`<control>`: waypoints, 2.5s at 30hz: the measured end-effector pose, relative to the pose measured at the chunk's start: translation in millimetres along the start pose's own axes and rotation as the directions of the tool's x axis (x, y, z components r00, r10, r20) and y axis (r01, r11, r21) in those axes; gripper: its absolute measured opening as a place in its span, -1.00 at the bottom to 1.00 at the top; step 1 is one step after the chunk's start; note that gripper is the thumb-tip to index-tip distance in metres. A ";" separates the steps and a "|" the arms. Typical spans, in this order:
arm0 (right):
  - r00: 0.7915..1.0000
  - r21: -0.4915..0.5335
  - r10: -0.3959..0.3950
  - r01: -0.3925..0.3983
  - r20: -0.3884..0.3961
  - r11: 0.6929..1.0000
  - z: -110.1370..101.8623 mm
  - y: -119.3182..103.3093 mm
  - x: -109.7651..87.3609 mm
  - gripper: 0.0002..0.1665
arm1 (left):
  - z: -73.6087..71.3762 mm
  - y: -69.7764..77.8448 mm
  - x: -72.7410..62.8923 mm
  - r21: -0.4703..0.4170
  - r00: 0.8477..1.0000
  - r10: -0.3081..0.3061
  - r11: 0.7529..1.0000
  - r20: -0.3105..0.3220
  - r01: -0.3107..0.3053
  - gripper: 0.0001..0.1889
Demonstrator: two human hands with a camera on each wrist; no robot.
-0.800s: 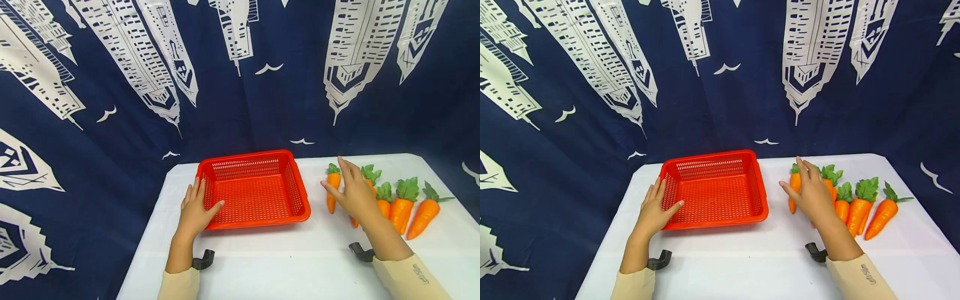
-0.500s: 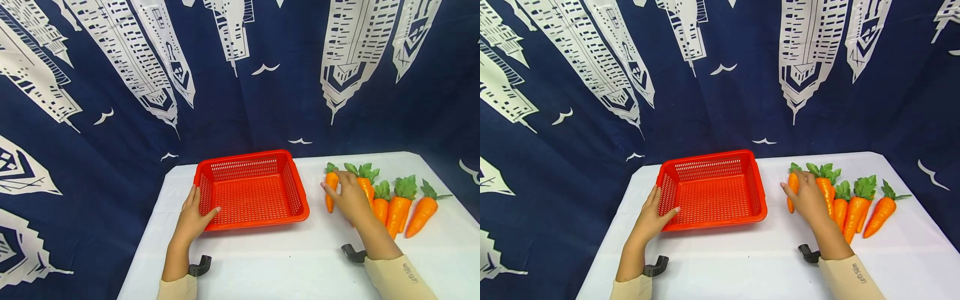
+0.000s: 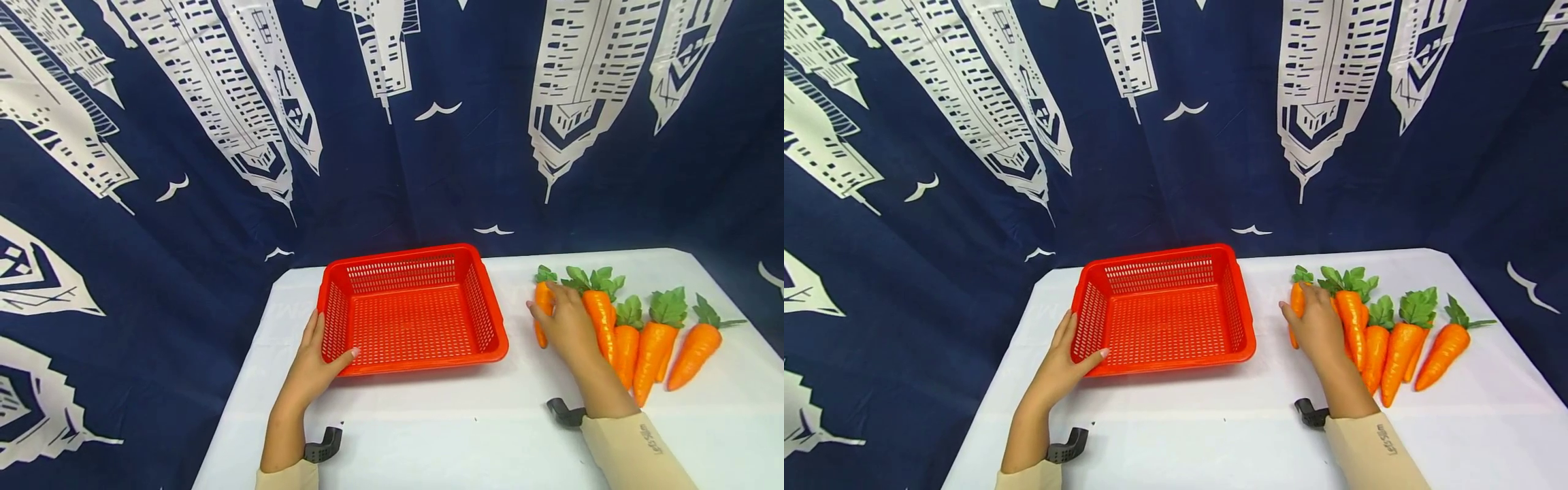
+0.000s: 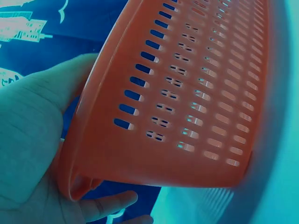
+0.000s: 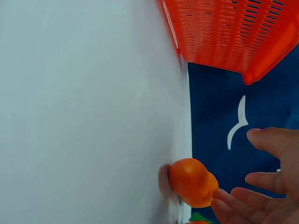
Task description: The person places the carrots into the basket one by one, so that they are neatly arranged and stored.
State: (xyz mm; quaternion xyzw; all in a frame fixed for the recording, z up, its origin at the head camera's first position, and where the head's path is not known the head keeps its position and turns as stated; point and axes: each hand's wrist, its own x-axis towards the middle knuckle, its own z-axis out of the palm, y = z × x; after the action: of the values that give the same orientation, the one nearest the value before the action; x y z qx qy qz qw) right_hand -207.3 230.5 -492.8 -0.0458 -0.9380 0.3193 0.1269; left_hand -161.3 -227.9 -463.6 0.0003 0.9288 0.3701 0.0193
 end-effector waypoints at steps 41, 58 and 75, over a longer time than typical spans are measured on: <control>0.988 0.052 0.088 -0.096 0.128 0.994 14.5 22.4 16.1 -0.09 | -1.8 -13.1 2.4 -0.175 0.997 -0.027 0.984 0.079 0.040 0.33; 0.990 0.160 0.039 -0.061 0.137 0.985 -14.1 -6.4 18.2 0.07 | -2.8 -10.2 2.0 -0.162 0.994 -0.049 0.985 0.098 0.064 0.36; 0.982 0.305 -0.067 0.010 0.175 0.952 -43.7 -52.3 22.3 0.07 | -0.5 -9.1 -0.9 -0.137 0.996 -0.001 0.991 0.089 0.013 0.34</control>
State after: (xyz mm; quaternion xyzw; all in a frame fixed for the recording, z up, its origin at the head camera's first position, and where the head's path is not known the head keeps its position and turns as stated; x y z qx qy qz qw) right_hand -217.4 218.4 -422.8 0.0223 -0.8864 0.4596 0.0517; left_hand -160.3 -234.9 -469.4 0.0120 0.8993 0.4327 0.0617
